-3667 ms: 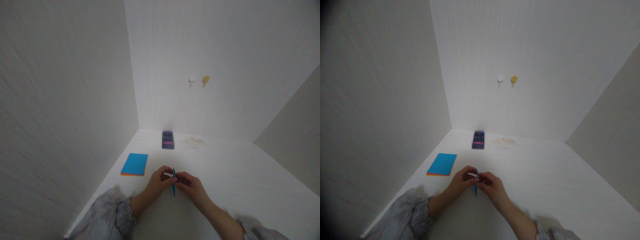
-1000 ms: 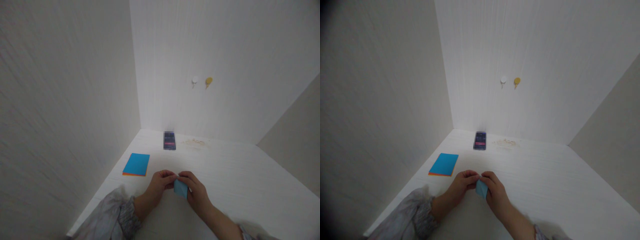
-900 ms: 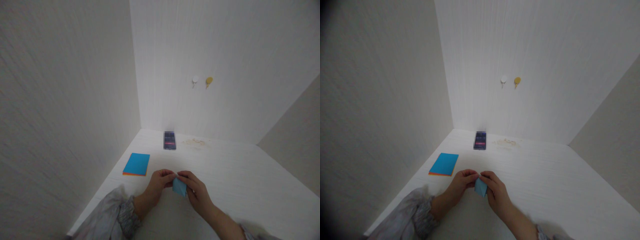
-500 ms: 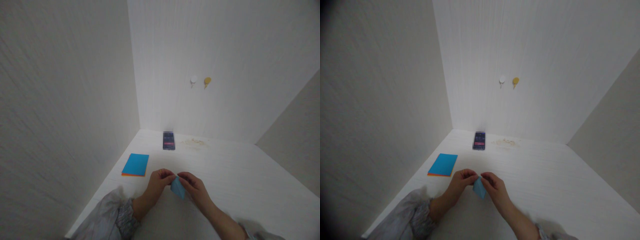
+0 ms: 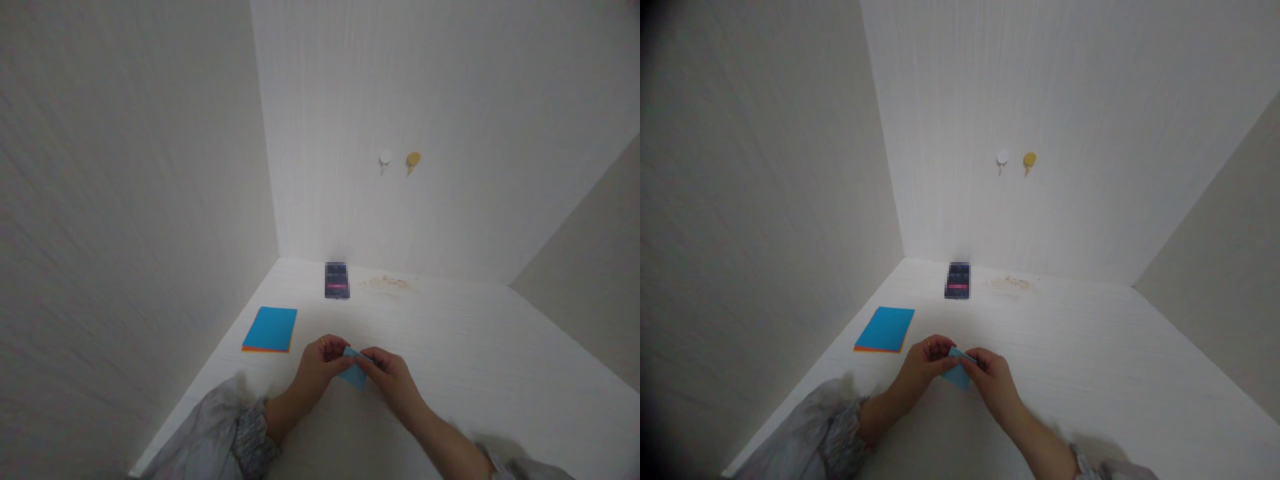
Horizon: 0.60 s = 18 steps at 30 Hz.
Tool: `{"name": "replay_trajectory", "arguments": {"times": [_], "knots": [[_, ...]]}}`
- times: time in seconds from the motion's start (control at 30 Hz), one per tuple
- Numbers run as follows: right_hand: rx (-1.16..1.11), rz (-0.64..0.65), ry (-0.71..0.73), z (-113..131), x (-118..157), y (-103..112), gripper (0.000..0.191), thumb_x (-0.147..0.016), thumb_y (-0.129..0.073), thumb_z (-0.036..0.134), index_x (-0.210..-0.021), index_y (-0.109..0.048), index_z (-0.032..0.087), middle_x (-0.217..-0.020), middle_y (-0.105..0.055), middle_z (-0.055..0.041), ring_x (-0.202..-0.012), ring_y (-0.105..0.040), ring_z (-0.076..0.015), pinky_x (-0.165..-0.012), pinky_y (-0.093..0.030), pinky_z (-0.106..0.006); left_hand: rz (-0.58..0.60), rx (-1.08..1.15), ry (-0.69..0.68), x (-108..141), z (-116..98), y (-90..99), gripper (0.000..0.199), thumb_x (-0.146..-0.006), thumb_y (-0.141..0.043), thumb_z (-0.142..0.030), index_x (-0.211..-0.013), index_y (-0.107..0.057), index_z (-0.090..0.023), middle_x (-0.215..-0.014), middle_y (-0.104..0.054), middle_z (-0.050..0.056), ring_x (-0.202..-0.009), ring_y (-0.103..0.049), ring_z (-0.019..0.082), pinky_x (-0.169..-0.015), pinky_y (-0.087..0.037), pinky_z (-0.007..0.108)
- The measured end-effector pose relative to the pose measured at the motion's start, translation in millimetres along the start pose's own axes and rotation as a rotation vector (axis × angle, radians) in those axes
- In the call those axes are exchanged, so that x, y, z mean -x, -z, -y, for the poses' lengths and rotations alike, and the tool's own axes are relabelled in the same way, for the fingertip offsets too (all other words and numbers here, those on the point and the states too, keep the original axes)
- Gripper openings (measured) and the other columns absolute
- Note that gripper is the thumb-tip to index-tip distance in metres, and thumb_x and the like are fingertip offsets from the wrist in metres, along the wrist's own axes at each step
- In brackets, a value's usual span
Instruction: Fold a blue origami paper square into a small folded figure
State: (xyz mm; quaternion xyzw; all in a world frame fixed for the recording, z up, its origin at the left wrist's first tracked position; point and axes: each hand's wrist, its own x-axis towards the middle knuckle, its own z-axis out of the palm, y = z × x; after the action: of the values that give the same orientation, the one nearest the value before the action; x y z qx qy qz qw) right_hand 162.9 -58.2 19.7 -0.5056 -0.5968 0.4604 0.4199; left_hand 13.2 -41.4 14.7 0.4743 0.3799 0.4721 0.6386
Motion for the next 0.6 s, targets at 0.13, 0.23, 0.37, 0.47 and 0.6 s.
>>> {"name": "replay_trajectory", "arguments": {"times": [0.13, 0.23, 0.37, 0.47, 0.6], "knots": [[-0.048, 0.022, -0.006, -0.4, -0.3, 0.5, 0.028, -0.072, -0.053, 0.041, -0.069, -0.063, 0.015, -0.062, -0.06, -0.0015, -0.059, -0.053, -0.0136, -0.056, -0.041, -0.023, -0.008, 0.018, 0.021, -0.4, -1.1, 0.7, 0.03, -0.055, -0.073, -0.024, -0.076, -0.056, -0.012, -0.068, -0.061, 0.003, -0.06, -0.055, 0.012, -0.059, -0.042, 0.023], [-0.065, 0.039, -0.004, -1.4, -0.2, 1.6, 0.031, -0.073, -0.049, 0.041, -0.067, -0.063, 0.014, -0.059, -0.058, -0.0012, -0.057, -0.052, -0.0132, -0.055, -0.04, -0.023, -0.014, 0.021, 0.045, -0.7, -1.6, 1.6, 0.03, -0.053, -0.074, -0.024, -0.074, -0.056, -0.013, -0.067, -0.062, 0.003, -0.059, -0.055, 0.013, -0.058, -0.042, 0.023], [-0.036, 0.031, 0.0, -3.7, 0.0, 1.8, 0.033, -0.074, -0.047, 0.041, -0.062, -0.062, 0.014, -0.055, -0.057, -0.001, -0.054, -0.051, -0.0128, -0.053, -0.04, -0.023, -0.019, -0.002, 0.069, -1.9, -0.5, 4.1, 0.031, -0.05, -0.075, -0.024, -0.072, -0.057, -0.013, -0.067, -0.062, 0.003, -0.06, -0.056, 0.014, -0.059, -0.041, 0.024], [-0.012, 0.028, -0.004, -5.3, 0.2, 1.2, 0.033, -0.074, -0.046, 0.041, -0.061, -0.061, 0.014, -0.053, -0.055, -0.0006, -0.052, -0.05, -0.0123, -0.05, -0.04, -0.022, -0.029, -0.011, 0.113, -3.9, 1.2, 6.6, 0.033, -0.048, -0.076, -0.024, -0.073, -0.059, -0.012, -0.066, -0.062, 0.003, -0.059, -0.055, 0.013, -0.057, -0.04, 0.024], [0.004, 0.036, -0.015, -6.4, -0.3, 0.6, 0.032, -0.074, -0.047, 0.039, -0.06, -0.06, 0.014, -0.052, -0.054, 0.0, -0.051, -0.05, -0.012, -0.049, -0.039, -0.022, -0.005, -0.03, 0.128, -6.4, 2.6, 9.1, 0.026, -0.056, -0.071, -0.029, -0.072, -0.06, -0.012, -0.061, -0.059, 0.001, -0.054, -0.052, 0.011, -0.053, -0.039, 0.022]]}}
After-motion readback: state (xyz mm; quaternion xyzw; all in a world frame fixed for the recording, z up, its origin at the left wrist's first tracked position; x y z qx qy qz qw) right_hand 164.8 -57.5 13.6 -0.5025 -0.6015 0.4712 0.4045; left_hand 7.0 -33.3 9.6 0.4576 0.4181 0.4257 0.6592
